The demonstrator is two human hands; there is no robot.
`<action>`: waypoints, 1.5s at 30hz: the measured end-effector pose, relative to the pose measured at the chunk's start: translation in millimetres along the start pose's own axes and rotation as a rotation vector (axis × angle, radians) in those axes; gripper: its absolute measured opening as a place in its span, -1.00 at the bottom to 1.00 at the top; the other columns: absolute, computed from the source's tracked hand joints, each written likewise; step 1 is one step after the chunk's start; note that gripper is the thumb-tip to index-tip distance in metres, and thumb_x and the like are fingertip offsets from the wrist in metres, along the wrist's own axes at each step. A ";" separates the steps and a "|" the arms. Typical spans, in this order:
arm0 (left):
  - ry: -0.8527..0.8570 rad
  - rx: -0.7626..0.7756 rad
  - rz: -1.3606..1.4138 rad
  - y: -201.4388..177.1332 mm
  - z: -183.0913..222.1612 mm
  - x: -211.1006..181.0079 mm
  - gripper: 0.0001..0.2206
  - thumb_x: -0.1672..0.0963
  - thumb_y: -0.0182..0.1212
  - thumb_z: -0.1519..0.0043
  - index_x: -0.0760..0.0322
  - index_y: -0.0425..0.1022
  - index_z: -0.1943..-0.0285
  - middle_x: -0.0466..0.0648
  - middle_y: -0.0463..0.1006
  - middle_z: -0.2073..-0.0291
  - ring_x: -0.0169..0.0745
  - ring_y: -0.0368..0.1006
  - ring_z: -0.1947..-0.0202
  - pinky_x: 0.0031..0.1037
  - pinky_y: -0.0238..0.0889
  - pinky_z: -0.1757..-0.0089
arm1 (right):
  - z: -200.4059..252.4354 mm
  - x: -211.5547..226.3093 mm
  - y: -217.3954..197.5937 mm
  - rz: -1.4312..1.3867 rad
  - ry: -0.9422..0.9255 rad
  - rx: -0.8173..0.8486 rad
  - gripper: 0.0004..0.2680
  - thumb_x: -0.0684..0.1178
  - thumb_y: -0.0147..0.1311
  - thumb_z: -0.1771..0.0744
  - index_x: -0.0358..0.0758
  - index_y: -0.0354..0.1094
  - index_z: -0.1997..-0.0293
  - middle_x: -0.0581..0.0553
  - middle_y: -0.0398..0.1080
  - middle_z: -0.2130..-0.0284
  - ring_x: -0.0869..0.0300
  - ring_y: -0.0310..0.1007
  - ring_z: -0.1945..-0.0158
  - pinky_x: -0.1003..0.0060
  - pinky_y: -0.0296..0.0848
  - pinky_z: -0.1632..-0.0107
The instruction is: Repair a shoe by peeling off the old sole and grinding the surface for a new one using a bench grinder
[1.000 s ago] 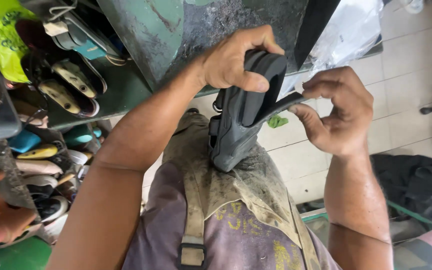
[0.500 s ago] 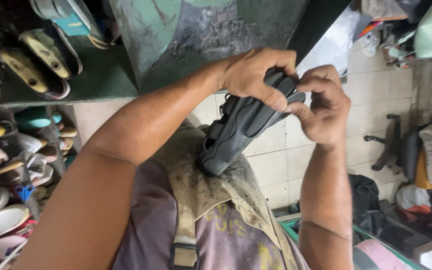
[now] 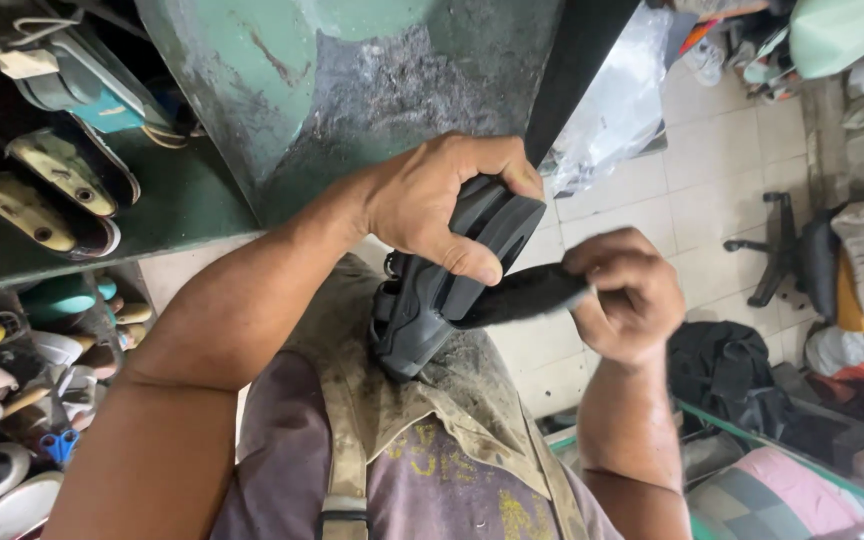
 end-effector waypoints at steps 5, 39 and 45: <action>0.120 0.066 -0.166 -2.4 15.0 -14.5 -0.44 -0.04 0.48 -0.03 0.27 0.36 -0.10 0.05 0.51 -0.09 -0.06 0.50 -0.09 -0.29 0.32 -0.08 | 22.0 27.4 12.5 0.035 -0.050 0.039 -0.85 -0.09 0.13 -0.33 -0.26 0.18 0.24 -0.33 0.32 0.31 -0.08 0.43 0.35 0.08 0.60 0.25; 0.116 0.077 -0.183 1.6 16.0 -11.4 -0.42 -0.09 0.42 -0.08 0.25 0.34 -0.15 0.05 0.48 -0.12 -0.08 0.49 -0.09 -0.26 0.34 -0.10 | -17.4 23.7 68.9 0.051 0.170 -0.270 -0.69 -0.16 0.23 -0.35 -0.38 0.17 -0.14 -0.42 0.29 0.06 0.07 0.40 0.10 0.39 0.54 0.17; 0.139 -0.034 0.048 1.6 15.8 1.0 -0.36 -0.05 0.61 0.02 0.35 0.45 -0.14 0.17 0.58 -0.04 0.04 0.56 0.04 -0.18 0.43 0.09 | -17.6 13.0 76.7 0.143 0.026 -0.328 -0.80 -0.26 0.29 -0.30 -0.52 0.47 0.03 -0.45 0.34 0.14 0.04 0.46 0.27 0.23 0.48 0.24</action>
Point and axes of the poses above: each hand's wrist, its own z-axis away from the middle knuckle, its own y-axis out of the palm, x = y × z, the point moved 1 cm from there along -z, towards the middle knuckle
